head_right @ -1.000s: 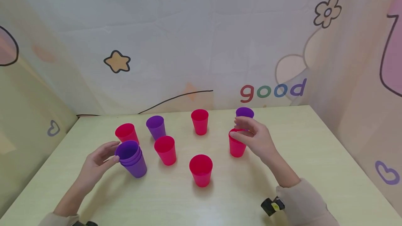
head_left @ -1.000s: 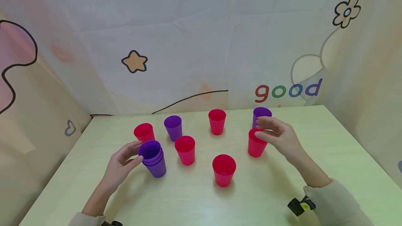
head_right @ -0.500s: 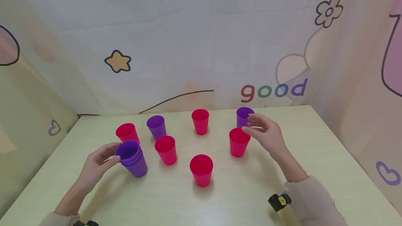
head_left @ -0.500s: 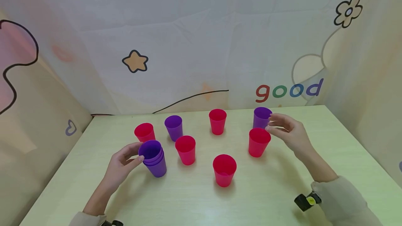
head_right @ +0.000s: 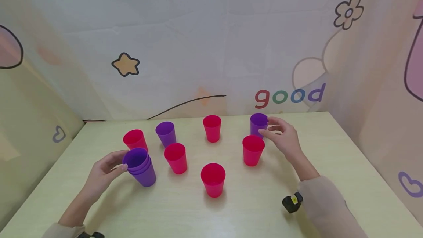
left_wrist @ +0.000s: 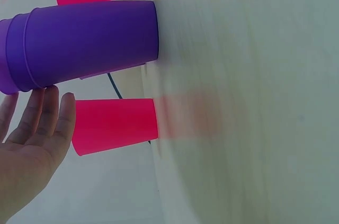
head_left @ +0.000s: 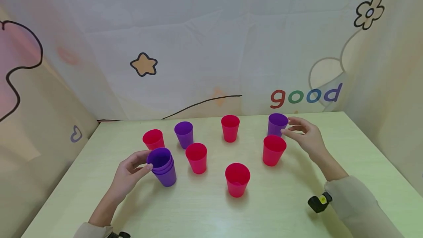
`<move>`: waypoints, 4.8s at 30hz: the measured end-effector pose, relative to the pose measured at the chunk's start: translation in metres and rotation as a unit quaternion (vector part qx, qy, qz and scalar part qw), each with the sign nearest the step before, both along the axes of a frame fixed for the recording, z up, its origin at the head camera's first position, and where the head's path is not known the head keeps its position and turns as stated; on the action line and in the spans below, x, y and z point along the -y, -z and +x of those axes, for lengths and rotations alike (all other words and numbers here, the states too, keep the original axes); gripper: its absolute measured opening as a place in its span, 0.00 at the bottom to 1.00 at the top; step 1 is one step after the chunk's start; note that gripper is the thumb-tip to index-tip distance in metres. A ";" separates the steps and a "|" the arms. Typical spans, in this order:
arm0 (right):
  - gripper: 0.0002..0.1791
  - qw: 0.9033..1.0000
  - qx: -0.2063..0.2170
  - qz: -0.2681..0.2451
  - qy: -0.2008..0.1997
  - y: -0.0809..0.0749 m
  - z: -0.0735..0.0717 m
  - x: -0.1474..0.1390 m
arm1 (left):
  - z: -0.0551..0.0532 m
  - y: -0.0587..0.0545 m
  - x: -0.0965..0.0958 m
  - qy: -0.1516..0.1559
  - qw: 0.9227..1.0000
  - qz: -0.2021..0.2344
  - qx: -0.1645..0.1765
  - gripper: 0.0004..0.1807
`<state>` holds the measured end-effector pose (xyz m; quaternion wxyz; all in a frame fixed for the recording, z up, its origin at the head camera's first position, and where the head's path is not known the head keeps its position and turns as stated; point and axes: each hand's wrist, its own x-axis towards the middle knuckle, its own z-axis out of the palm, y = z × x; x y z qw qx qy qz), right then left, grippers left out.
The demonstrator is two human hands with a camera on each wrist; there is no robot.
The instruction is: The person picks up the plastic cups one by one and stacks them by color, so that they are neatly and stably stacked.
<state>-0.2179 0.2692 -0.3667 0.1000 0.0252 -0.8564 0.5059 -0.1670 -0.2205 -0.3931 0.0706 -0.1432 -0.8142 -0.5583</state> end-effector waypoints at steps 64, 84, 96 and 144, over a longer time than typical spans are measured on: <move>0.42 0.998 0.010 0.023 0.062 0.036 -0.048 -0.003 | -0.002 0.003 0.003 0.008 1.000 0.004 0.014 0.20; 0.38 0.999 -0.012 0.015 0.038 -0.003 -0.023 0.003 | -0.004 0.000 0.001 0.007 1.000 -0.006 0.009 0.21; 0.34 0.998 -0.048 0.017 0.022 -0.020 -0.015 0.006 | -0.004 0.002 0.003 0.008 1.000 -0.005 0.018 0.21; 0.31 0.993 -0.088 -0.016 -0.075 -0.050 0.004 0.052 | -0.001 -0.002 -0.001 0.006 1.000 -0.006 0.016 0.21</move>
